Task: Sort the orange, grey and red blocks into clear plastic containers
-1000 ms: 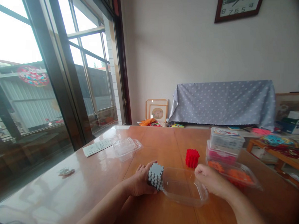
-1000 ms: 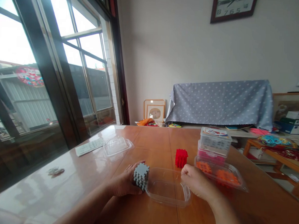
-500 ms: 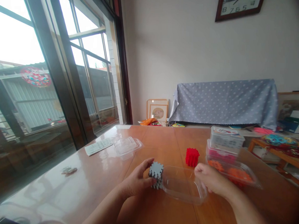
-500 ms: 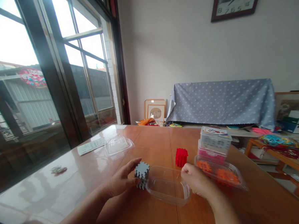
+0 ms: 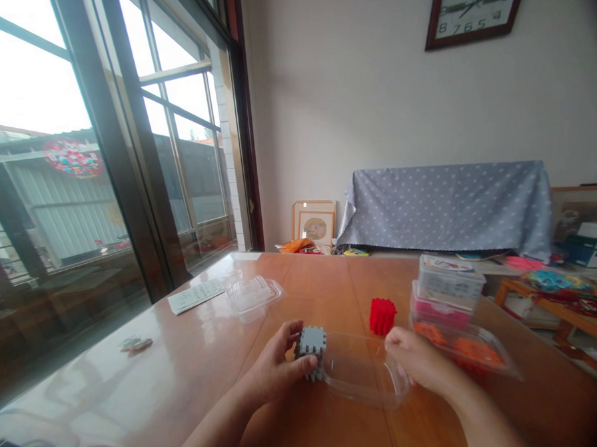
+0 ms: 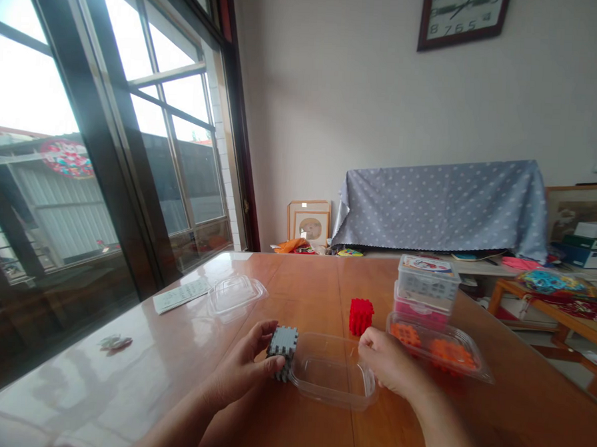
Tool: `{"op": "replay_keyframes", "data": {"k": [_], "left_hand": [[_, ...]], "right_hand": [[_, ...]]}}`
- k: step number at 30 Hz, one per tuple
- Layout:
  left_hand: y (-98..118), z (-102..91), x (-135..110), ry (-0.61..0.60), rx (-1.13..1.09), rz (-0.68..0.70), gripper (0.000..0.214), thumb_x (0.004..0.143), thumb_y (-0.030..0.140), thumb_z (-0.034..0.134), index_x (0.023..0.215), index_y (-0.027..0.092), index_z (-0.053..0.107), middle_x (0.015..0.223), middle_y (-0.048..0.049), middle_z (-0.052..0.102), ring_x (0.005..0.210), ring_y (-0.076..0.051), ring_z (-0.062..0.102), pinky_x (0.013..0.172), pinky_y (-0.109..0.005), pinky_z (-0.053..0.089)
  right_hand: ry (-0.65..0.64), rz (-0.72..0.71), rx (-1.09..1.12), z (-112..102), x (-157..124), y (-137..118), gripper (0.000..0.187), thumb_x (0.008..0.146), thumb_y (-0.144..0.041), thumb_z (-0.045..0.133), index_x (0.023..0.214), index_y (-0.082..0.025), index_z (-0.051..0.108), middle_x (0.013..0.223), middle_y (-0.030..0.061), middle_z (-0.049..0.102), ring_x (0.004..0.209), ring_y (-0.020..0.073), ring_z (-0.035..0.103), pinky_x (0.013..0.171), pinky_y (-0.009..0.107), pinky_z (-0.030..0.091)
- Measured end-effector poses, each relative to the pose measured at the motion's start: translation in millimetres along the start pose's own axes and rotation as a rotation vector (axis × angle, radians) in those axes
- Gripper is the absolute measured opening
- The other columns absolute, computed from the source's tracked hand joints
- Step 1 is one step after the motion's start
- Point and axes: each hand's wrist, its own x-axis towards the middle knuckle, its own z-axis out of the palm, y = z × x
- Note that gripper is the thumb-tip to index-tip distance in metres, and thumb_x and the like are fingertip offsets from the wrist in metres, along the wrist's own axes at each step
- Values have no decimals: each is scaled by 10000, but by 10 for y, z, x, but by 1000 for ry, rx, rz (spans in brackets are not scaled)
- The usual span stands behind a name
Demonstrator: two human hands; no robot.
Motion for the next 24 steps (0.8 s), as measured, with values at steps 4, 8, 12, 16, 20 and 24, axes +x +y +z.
{"op": "replay_keyframes", "data": {"k": [4,8,12,16,20,24], "left_hand": [[52,67,5,57,2,-48,769,851,608,715,1446,176,489,1402,-176,604,1345,-360,535,1124,-496,449],[31,112,15,97,65,-49,722,894,615,652,1436,160,512,1449,-163,583,1351,-332,540,1162,-473,422],[4,130,-17,117,152,-50,720,945,612,565,1503,174,445,1565,-141,472,1463,-318,418,1244,-488,299],[108,118,-47,134,203,-57,736,968,587,532,1561,188,355,1646,-130,338,1540,-309,273,1278,-486,197],[262,89,3,163,207,-37,627,988,549,509,1512,217,418,1613,-104,398,1510,-300,332,1237,-455,294],[344,70,73,181,204,4,529,996,505,499,1443,223,484,1545,-91,486,1437,-277,431,1181,-419,377]], "right_hand": [[-4,2,17,25,12,8,147,931,-308,467,893,-211,570,497,-44,553,403,113,526,410,196,316],[-14,0,33,14,4,11,168,938,-337,474,907,-210,579,503,-53,531,408,112,504,417,201,304],[14,-54,37,-19,-28,-22,211,938,-397,504,882,-209,584,556,-56,522,459,107,486,444,211,284],[79,-109,-8,-39,-49,-73,328,966,-485,474,797,-213,548,564,-50,517,498,114,491,483,225,281],[132,-115,-28,-37,-21,-83,387,988,-480,417,702,-223,463,541,-44,501,504,121,480,506,241,284],[183,-53,-5,-31,56,-42,353,985,-441,371,741,-227,509,534,-42,481,507,137,476,507,251,279]]}}
